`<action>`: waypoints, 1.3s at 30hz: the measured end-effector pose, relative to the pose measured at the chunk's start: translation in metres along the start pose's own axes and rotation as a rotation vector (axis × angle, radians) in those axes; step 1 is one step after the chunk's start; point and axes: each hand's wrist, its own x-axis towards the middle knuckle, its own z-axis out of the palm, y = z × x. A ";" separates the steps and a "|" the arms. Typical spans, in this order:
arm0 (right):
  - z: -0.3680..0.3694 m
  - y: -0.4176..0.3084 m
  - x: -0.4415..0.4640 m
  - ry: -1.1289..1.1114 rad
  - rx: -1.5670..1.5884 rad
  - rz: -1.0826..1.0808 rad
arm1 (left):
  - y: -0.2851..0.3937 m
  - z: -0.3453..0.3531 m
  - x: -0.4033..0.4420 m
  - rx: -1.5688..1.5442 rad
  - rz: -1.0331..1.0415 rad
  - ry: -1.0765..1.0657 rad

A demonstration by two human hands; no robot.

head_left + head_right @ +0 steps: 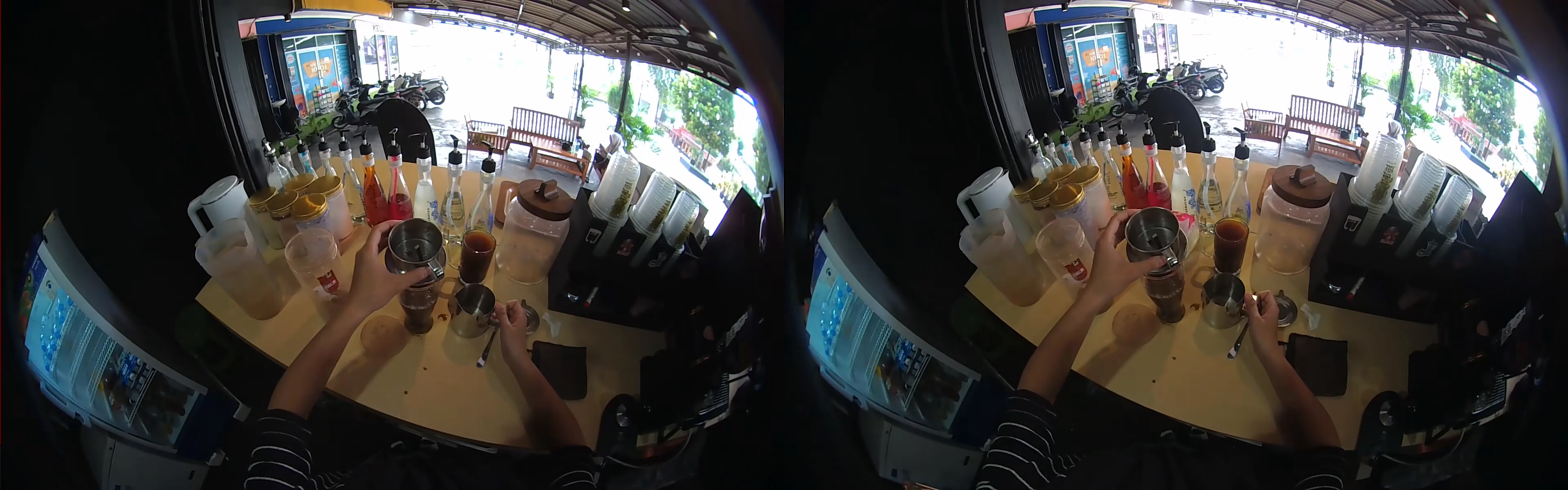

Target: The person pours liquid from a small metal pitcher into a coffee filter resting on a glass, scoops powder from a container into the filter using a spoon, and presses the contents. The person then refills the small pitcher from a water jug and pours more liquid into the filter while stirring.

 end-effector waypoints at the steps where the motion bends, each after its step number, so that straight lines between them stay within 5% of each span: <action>1: 0.000 0.000 0.000 -0.001 0.005 0.011 | 0.001 0.000 -0.001 -0.006 -0.009 0.007; 20: -0.002 -0.001 -0.008 -0.023 -0.047 -0.002 | -0.023 0.012 -0.019 -0.058 -0.016 0.002; 26: -0.002 -0.003 -0.013 -0.026 -0.053 -0.075 | -0.010 0.000 -0.046 0.053 0.033 0.193; 32: 0.003 -0.032 -0.022 0.001 -0.183 -0.101 | -0.033 -0.035 -0.068 0.247 0.373 0.372; 34: 0.003 -0.039 -0.020 -0.007 -0.396 -0.365 | -0.052 -0.046 -0.081 0.272 0.425 0.567; 36: 0.013 -0.058 -0.023 0.014 -0.443 -0.386 | -0.071 -0.052 -0.094 0.306 0.347 0.647; 39: 0.045 -0.101 -0.027 -0.019 -0.657 -0.828 | -0.097 -0.061 -0.112 0.368 -0.017 0.682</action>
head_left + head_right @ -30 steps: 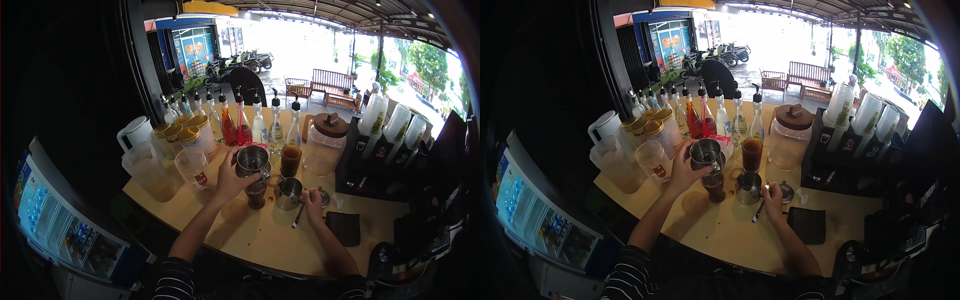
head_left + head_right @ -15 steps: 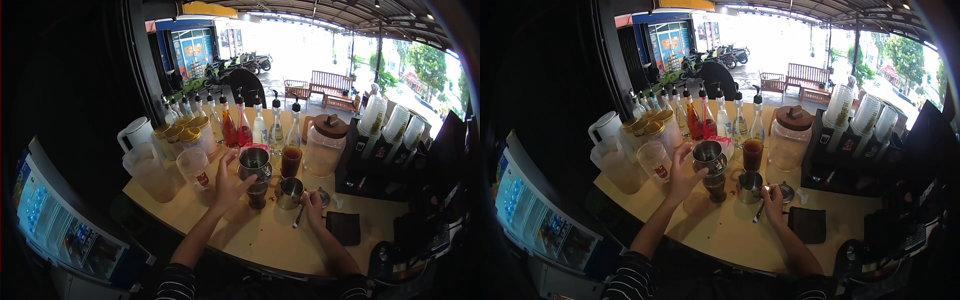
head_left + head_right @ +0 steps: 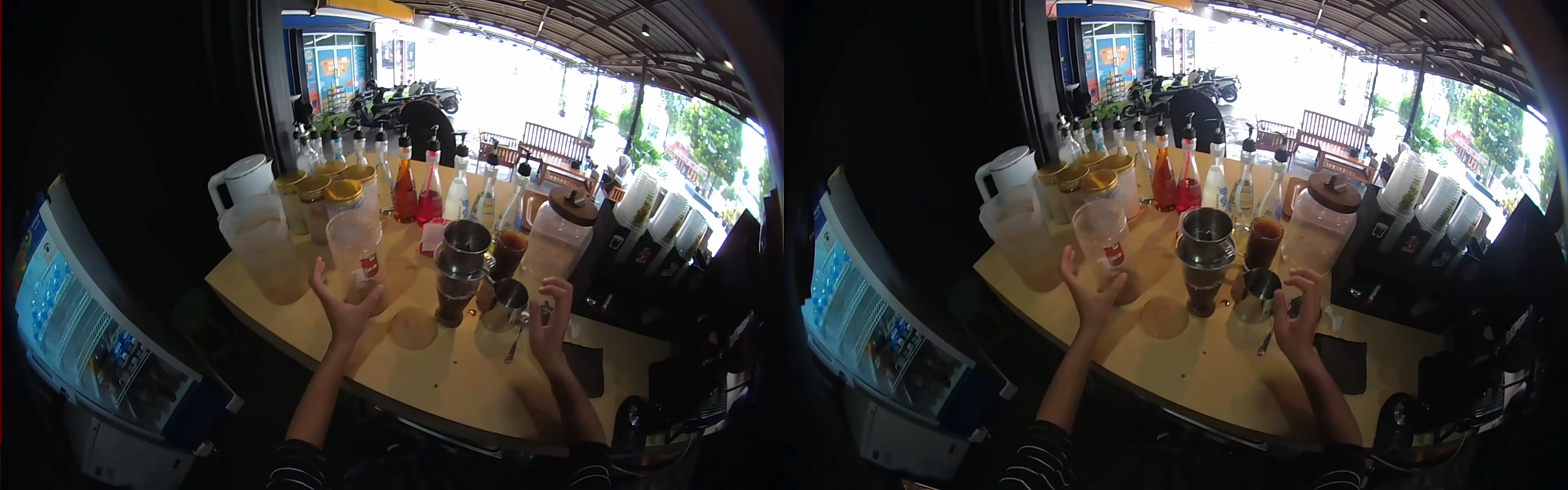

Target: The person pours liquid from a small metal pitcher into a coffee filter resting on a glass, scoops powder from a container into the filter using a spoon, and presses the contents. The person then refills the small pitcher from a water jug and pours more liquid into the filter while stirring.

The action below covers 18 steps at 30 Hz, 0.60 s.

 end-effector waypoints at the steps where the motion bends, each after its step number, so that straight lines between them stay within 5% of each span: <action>1: 0.003 -0.016 0.014 -0.011 0.005 0.002 | -0.013 0.001 -0.002 0.007 -0.009 0.003; 7: 0.052 -0.096 0.084 -0.380 0.197 -0.359 | -0.042 0.008 -0.005 -0.351 -0.453 -0.466; 15: 0.134 -0.119 0.116 -0.733 0.259 -0.326 | -0.039 -0.006 -0.001 -0.219 -0.286 -0.281; 18: 0.160 -0.110 0.126 -1.100 0.175 -0.124 | -0.044 -0.007 0.001 -0.215 -0.259 -0.290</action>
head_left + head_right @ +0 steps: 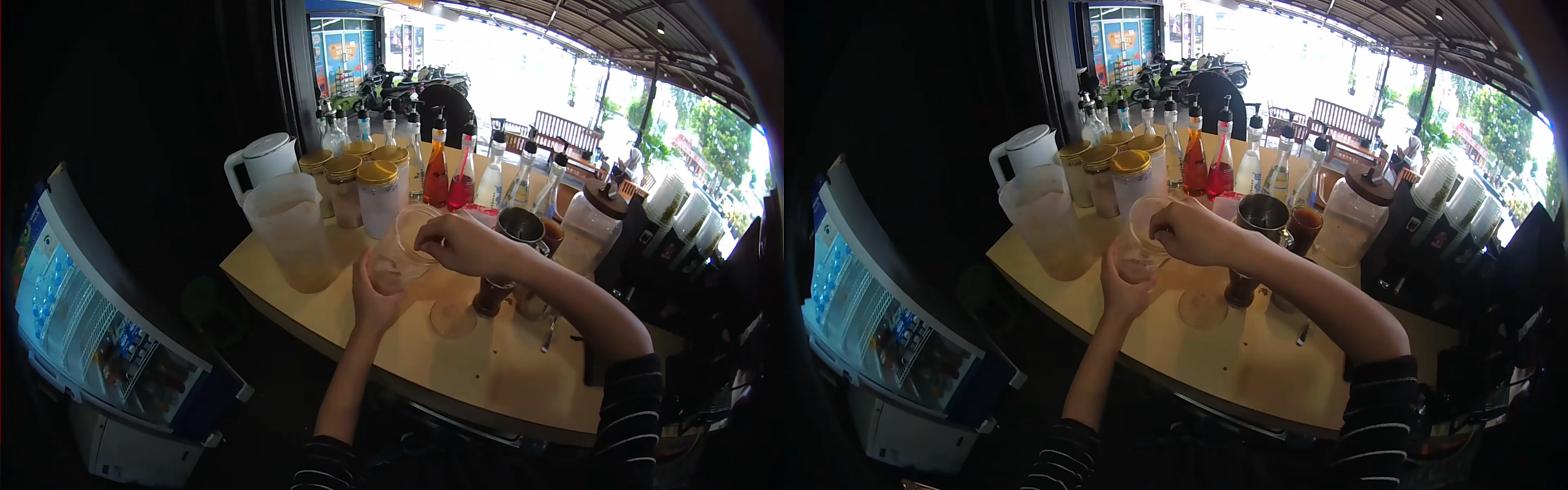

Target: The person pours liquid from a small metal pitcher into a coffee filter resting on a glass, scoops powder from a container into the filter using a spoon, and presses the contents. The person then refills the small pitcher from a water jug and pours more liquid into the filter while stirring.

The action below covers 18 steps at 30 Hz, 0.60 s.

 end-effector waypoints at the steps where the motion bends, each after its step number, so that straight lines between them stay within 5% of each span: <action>1: 0.000 0.003 0.009 -0.005 0.000 -0.001 | -0.002 -0.001 0.000 0.020 0.018 -0.037; 3: 0.004 0.017 0.027 -0.265 -0.104 0.157 | -0.003 -0.002 0.000 0.053 0.028 -0.006; 6: 0.021 0.031 0.051 -0.506 -0.412 0.117 | 0.000 -0.002 0.003 0.099 0.068 -0.007; 9: 0.029 0.033 0.055 -0.543 -0.519 -0.144 | 0.000 -0.003 0.002 0.128 0.086 -0.044; 18: 0.073 0.078 0.064 -0.614 -0.538 -0.093 | -0.001 -0.007 0.005 0.118 0.129 -0.100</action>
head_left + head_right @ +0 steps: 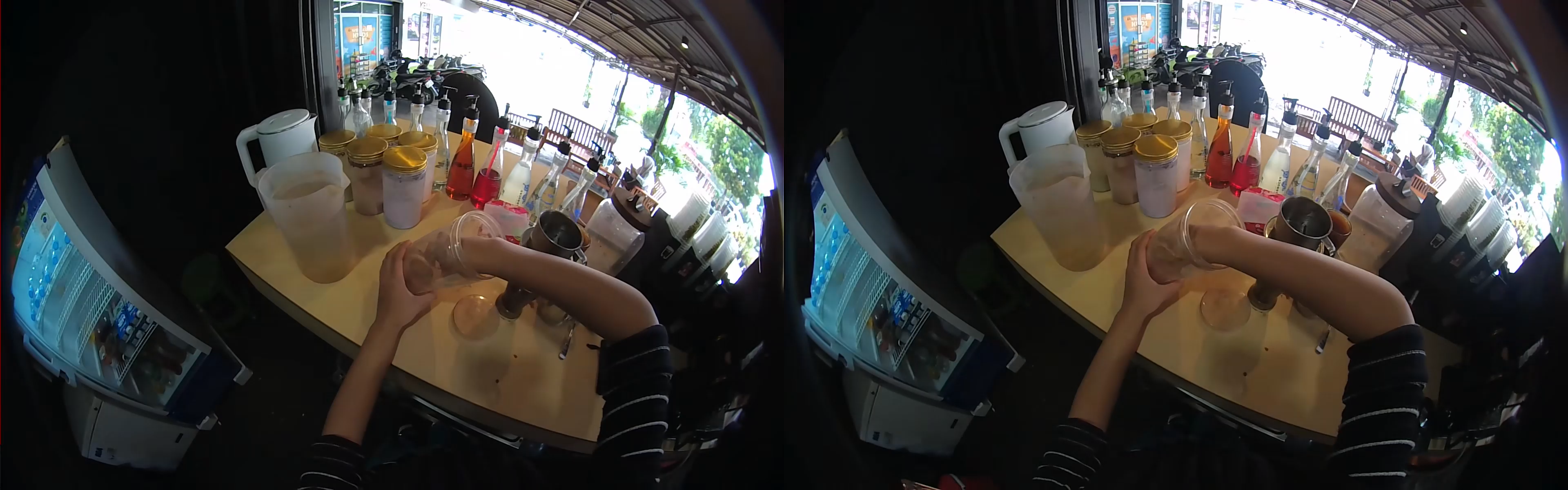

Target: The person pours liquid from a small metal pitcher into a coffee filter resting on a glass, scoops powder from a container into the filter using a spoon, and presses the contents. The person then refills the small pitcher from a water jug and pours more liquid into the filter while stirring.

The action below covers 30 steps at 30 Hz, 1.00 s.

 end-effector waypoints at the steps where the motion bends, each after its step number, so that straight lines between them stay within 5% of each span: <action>1: -0.004 -0.003 -0.002 -0.016 -0.075 -0.002 | -0.001 0.000 0.000 0.010 0.022 0.003; 5: -0.018 -0.010 -0.015 -0.097 -0.461 0.013 | -0.002 0.000 0.001 0.007 0.016 0.009; 6: -0.031 -0.016 -0.022 0.036 0.173 0.219 | -0.002 0.000 0.002 0.016 0.027 0.008; 7: -0.029 -0.016 -0.024 0.033 0.176 0.217 | -0.002 0.000 0.002 0.025 0.040 0.007; 9: -0.024 -0.011 -0.032 0.174 0.135 0.024 | -0.001 0.000 0.001 0.031 0.031 -0.003; 18: 0.010 0.008 -0.023 0.329 -0.170 -0.164 | -0.005 0.000 0.000 0.030 0.064 -0.014; 22: -0.019 -0.018 -0.027 0.265 0.018 -0.142 | -0.005 0.000 0.000 0.030 0.066 -0.005; 24: -0.061 -0.053 -0.036 -0.035 -0.066 0.051 | -0.005 0.000 -0.001 0.028 0.063 -0.003; 28: -0.041 -0.038 -0.025 -0.002 -0.204 -0.115 | -0.004 0.000 -0.001 0.023 0.060 0.001; 30: -0.028 -0.026 -0.025 0.066 0.055 -0.045 | -0.004 0.000 -0.001 0.024 0.062 0.005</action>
